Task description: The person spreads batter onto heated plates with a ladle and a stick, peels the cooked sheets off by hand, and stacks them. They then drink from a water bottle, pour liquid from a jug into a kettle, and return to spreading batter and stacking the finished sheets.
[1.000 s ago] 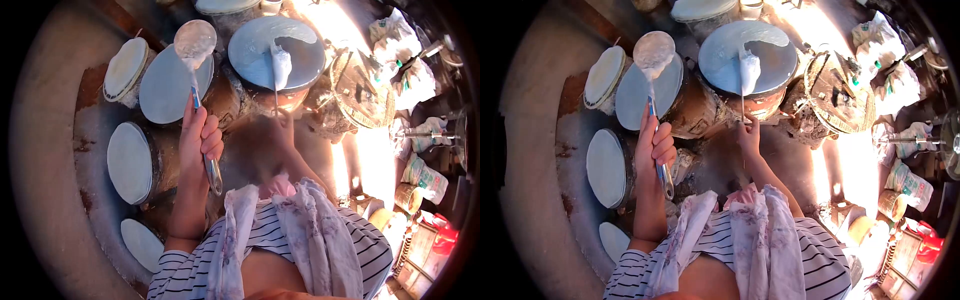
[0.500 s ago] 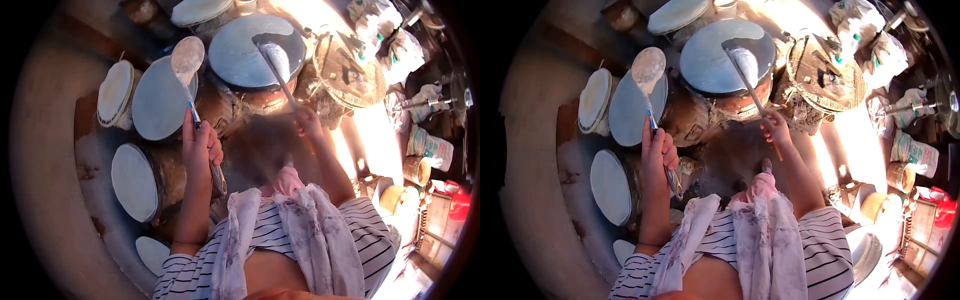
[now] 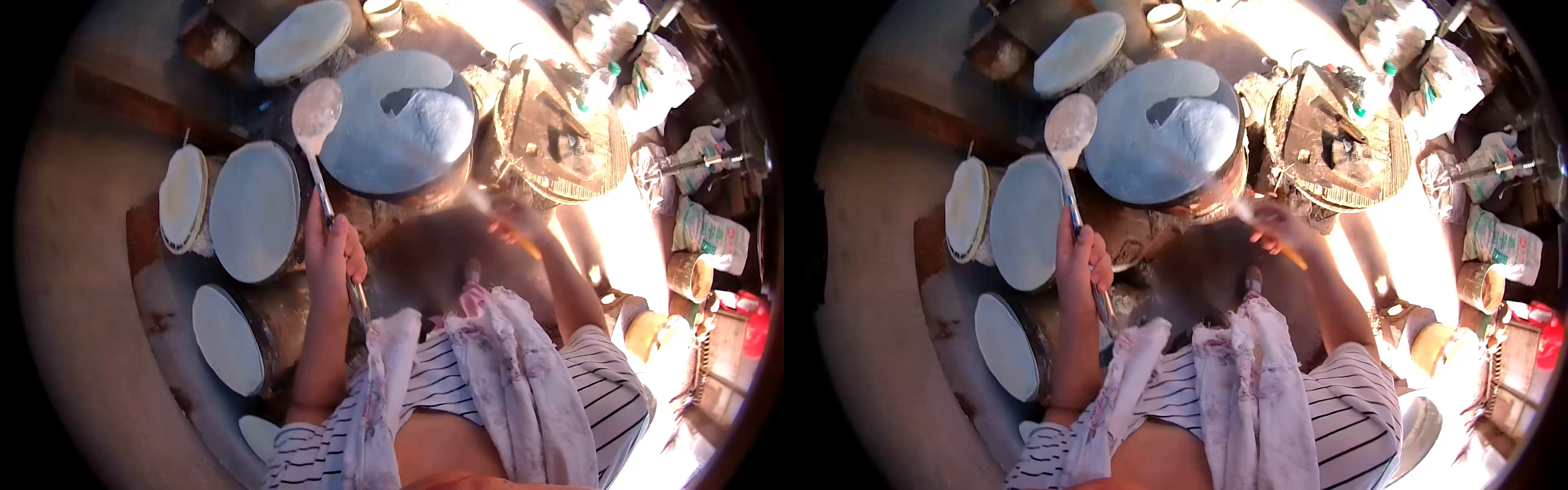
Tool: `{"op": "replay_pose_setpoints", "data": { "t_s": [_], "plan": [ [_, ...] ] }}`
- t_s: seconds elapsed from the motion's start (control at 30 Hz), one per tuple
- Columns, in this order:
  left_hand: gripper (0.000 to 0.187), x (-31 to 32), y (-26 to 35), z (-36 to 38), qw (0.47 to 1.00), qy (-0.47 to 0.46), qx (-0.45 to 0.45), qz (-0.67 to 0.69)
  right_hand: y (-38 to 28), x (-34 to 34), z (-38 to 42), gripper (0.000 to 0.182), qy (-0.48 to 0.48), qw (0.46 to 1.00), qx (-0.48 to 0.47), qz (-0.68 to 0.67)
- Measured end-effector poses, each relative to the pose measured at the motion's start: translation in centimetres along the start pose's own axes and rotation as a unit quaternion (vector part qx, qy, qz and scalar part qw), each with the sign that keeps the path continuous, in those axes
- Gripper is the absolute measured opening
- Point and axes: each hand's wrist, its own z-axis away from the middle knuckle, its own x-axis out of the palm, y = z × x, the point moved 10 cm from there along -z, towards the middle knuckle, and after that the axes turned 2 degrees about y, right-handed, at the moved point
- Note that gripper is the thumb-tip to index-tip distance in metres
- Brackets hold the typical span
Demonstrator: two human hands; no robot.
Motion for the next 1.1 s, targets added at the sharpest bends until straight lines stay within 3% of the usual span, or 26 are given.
{"op": "replay_pose_setpoints", "data": {
  "t_s": [0.07,0.2,0.23,0.27,0.33,0.47,0.6,0.67,0.73,0.8,0.93,1.0,1.07,1.1],
  "plan": [
    [0.051,0.4,-0.6,-0.4,1.0,-0.005,-0.017,-0.009,0.5,-4.2,-3.9,0.031,-0.023,0.998,-0.023,-0.049],
    [0.05,3.7,-1.8,-2.9,0.999,0.011,-0.045,0.008,-7.1,-4.9,-11.7,0.03,0.036,0.99,-0.133,0.026],
    [0.05,4.2,-1.9,-3.3,0.999,0.013,-0.05,0.005,-7.9,-3.5,-10.4,0.029,-0.013,0.991,-0.128,0.028],
    [0.05,4.2,-1.8,-3.8,0.998,0.015,-0.053,0.003,-6.6,-2.1,-8.2,0.031,-0.066,0.987,-0.048,0.137],
    [0.049,5.1,-1.2,-4.6,0.999,-0.006,-0.035,-0.002,-2.7,-2.8,-3.8,0.033,-0.135,0.985,-0.007,0.108],
    [0.048,6.9,-1.3,-5.4,0.999,-0.008,-0.045,-0.028,-3.7,-10.9,-9.3,0.032,-0.055,0.983,-0.023,0.173],
    [0.049,9.0,-2.2,-7.5,0.998,0.003,-0.06,-0.03,-11.4,-9.3,-12.7,0.029,-0.03,0.984,-0.117,0.131],
    [0.049,9.4,-1.7,-8.3,0.998,0.012,-0.056,-0.038,-9.4,-8.9,-11.8,0.025,-0.071,0.946,-0.091,0.303],
    [0.05,9.4,-1.7,-9.1,0.998,0.009,-0.051,-0.027,-7.3,-11.8,-10.4,0.023,-0.085,0.989,-0.04,0.11],
    [0.05,9.8,-1.7,-9.6,0.998,0.008,-0.054,-0.038,-7.4,-13.9,-13.5,0.027,-0.057,0.98,-0.033,0.187],
    [0.05,10.8,-2.7,-11.4,0.996,0.007,-0.087,-0.01,-14.6,-10.5,-18.5,0.027,-0.018,0.97,-0.147,0.192],
    [0.051,11.4,-2.4,-11.4,0.996,-0.006,-0.088,-0.009,-18.2,-7.8,-17.7,0.03,0.049,0.892,-0.353,0.278],
    [0.051,11.1,-1.9,-11.9,0.996,-0.006,-0.083,-0.024,-17.9,-6.2,-13.9,0.033,0.098,0.844,-0.319,0.421],
    [0.051,10.7,-1.6,-11.9,0.996,-0.011,-0.081,-0.027,-17.4,-7.2,-11.6,0.034,0.129,0.887,-0.288,0.337]
  ]
}}
